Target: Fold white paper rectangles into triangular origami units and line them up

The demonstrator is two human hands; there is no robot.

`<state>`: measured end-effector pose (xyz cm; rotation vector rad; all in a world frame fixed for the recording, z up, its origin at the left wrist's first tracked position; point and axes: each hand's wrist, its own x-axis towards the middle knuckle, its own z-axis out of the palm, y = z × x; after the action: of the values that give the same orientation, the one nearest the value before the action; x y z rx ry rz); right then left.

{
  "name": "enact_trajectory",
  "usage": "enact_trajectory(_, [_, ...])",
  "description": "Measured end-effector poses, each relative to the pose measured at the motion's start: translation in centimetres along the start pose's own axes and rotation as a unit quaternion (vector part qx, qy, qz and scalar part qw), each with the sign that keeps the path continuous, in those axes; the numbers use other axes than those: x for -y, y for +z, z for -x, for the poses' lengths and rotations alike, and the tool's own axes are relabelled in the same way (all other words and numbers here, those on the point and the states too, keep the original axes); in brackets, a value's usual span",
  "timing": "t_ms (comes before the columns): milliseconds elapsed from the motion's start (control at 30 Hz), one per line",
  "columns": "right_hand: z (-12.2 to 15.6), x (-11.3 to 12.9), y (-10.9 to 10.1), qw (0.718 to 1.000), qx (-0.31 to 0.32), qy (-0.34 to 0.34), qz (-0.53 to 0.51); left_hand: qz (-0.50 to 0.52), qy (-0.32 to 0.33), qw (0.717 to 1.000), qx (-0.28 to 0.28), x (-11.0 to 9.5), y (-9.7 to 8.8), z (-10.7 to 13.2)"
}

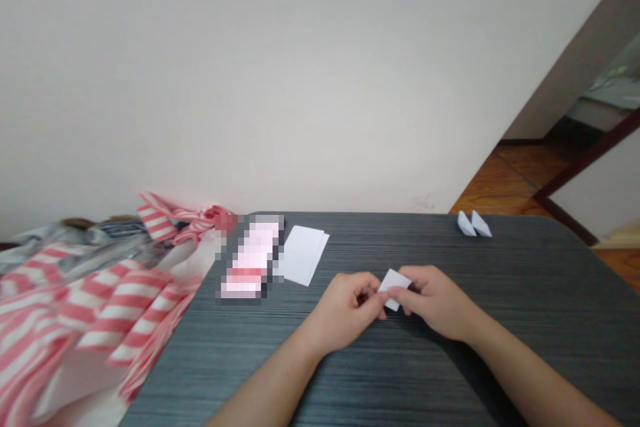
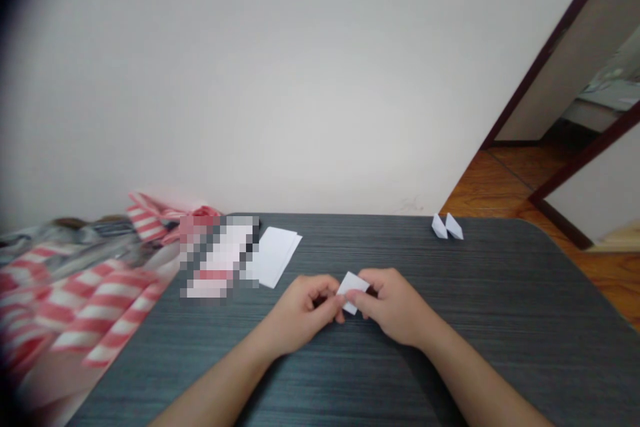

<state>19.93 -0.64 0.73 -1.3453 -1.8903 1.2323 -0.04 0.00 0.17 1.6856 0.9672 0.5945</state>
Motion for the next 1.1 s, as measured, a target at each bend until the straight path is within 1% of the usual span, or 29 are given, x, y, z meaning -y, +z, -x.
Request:
enact_trajectory(200, [0.0, 0.2, 0.2, 1.000, 0.000, 0.009, -0.010, -0.035, -0.008, 0.999, 0.022, 0.2, -0.3, 0.1])
enact_trajectory(333, [-0.1, -0.1, 0.3, 0.999, -0.001, 0.018, -0.026, -0.024, -0.009, 1.000, 0.016, 0.2, -0.3, 0.1])
enact_trajectory(433, [-0.1, -0.4, 0.0, 1.000, -0.017, 0.013, -0.008, -0.007, -0.007, 1.000, 0.007, 0.2, -0.2, 0.0])
enact_trajectory(500, [0.0, -0.5, -0.2, 1.000, -0.029, 0.008, 0.002, 0.024, -0.009, 1.000, -0.001, 0.5, -0.1, -0.1])
enact_trajectory(633, [0.1, -0.7, -0.4, 0.999, -0.042, 0.012, -0.019, 0.140, -0.023, 0.989, -0.027, 1.3, 0.2, -0.4])
enact_trajectory(700, [0.1, -0.8, -0.4, 0.998, -0.045, 0.017, -0.028, 0.163, -0.023, 0.986, -0.028, 1.6, 0.3, -0.4])
enact_trajectory(800, [0.0, -0.9, -0.4, 0.998, -0.042, 0.018, -0.035, 0.139, -0.018, 0.990, -0.022, 1.4, 0.3, -0.3])
enact_trajectory(1000, [0.1, -0.7, -0.3, 0.999, -0.040, 0.017, -0.027, 0.049, -0.025, 0.998, -0.012, 0.1, 0.1, 0.0])
enact_trajectory(1100, [0.2, -0.5, -0.2, 0.999, -0.040, 0.017, -0.019, 0.017, -0.027, 0.999, -0.007, -0.2, -0.1, 0.1])
